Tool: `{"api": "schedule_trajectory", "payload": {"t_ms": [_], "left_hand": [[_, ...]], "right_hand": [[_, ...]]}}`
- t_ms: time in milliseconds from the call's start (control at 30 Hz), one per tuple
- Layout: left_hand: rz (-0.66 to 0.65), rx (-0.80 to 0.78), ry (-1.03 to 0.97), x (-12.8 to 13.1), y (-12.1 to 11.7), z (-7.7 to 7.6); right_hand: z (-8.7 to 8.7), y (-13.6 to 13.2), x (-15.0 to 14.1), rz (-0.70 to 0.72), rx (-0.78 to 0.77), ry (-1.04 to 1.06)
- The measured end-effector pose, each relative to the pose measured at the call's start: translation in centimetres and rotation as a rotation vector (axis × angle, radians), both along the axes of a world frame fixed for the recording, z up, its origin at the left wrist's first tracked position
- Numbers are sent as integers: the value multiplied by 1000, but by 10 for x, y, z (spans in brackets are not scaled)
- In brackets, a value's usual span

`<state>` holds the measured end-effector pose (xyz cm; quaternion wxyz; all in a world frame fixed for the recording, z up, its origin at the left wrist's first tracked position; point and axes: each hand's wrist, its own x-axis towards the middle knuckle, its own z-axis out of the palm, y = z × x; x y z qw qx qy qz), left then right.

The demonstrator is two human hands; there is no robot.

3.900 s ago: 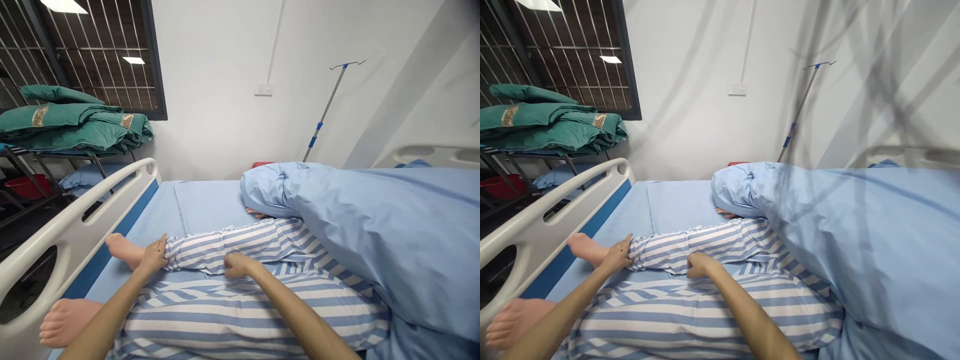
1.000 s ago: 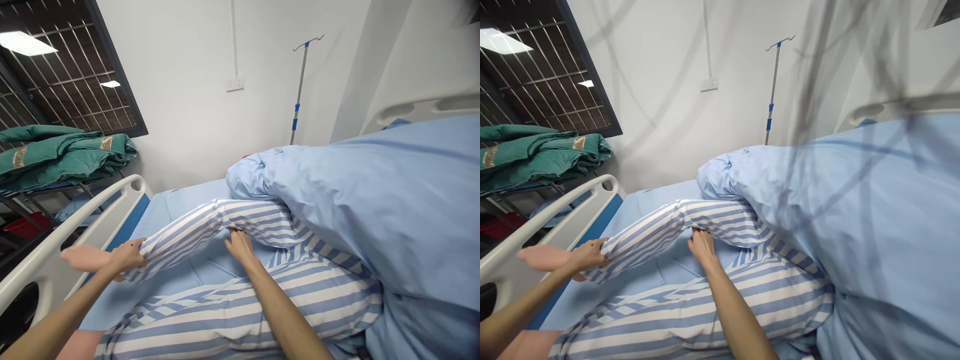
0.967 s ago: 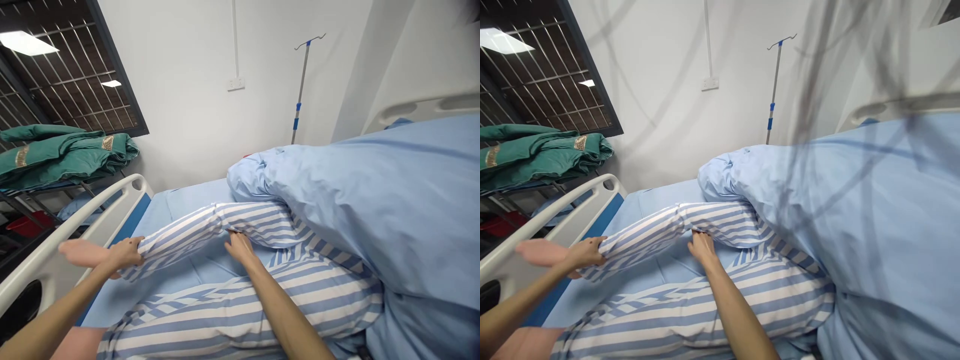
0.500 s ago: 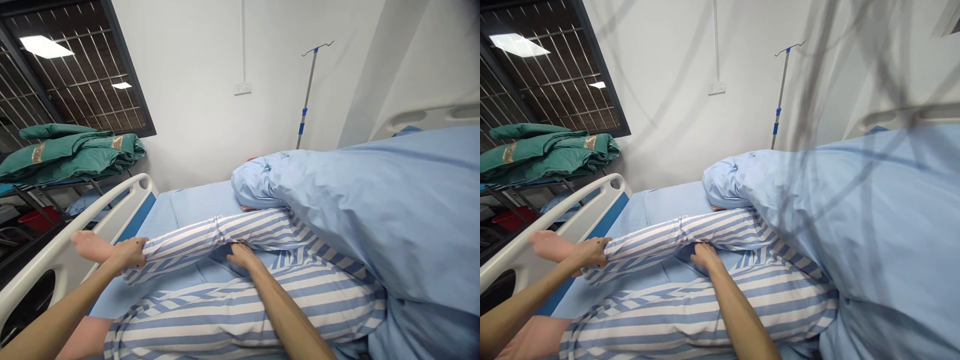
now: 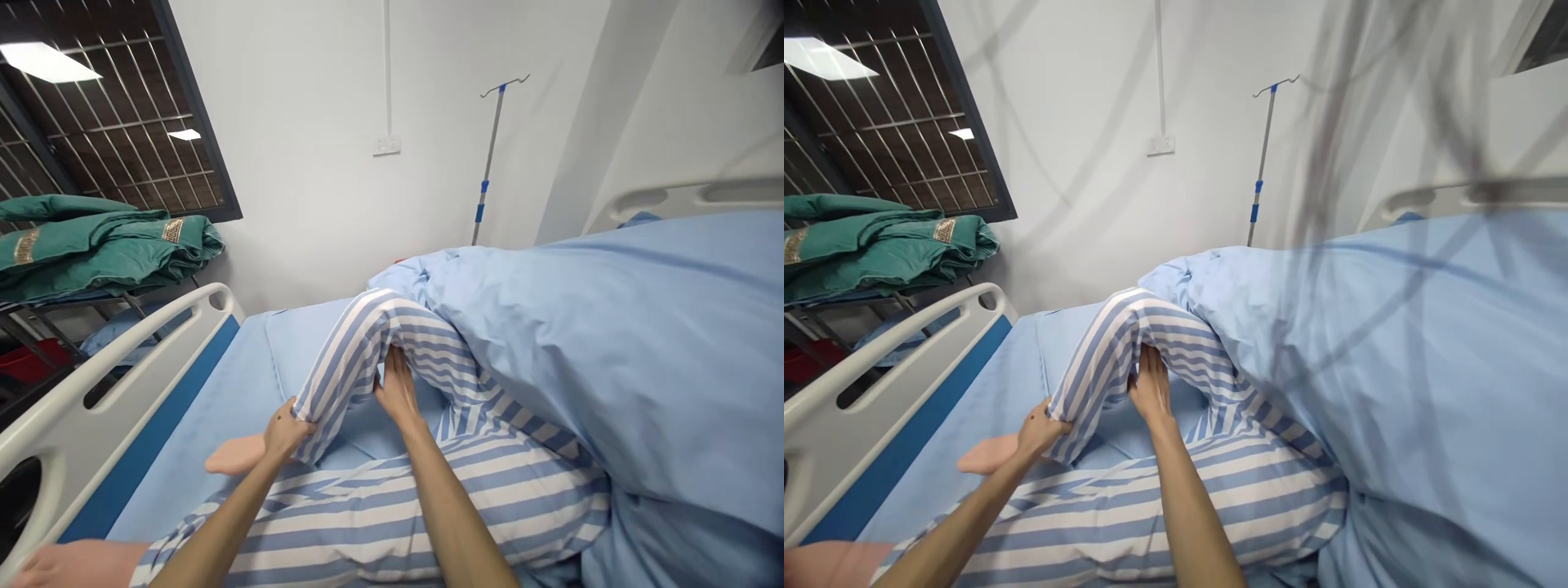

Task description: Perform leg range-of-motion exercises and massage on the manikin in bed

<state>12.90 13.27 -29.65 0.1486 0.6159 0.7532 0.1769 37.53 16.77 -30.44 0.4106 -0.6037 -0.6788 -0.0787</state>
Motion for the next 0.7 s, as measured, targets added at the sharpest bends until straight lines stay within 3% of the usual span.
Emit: {"api": "schedule_trajectory", "payload": {"t_ms": [133, 267, 367, 500, 700], "left_hand": [[53, -7, -9, 17, 4, -8], [-5, -19, -9, 9, 4, -12], [-57, -47, 42, -7, 5, -6], [-91, -75, 212, -50, 5, 20], [-120, -139, 573, -124, 0, 91]], "right_hand": [[1, -1, 3, 45, 14, 36], [0, -4, 1, 68, -33, 54], [0, -5, 0, 74, -87, 59], [-2, -9, -4, 112, -151, 43], [-6, -21, -13, 212, -414, -42]]}}
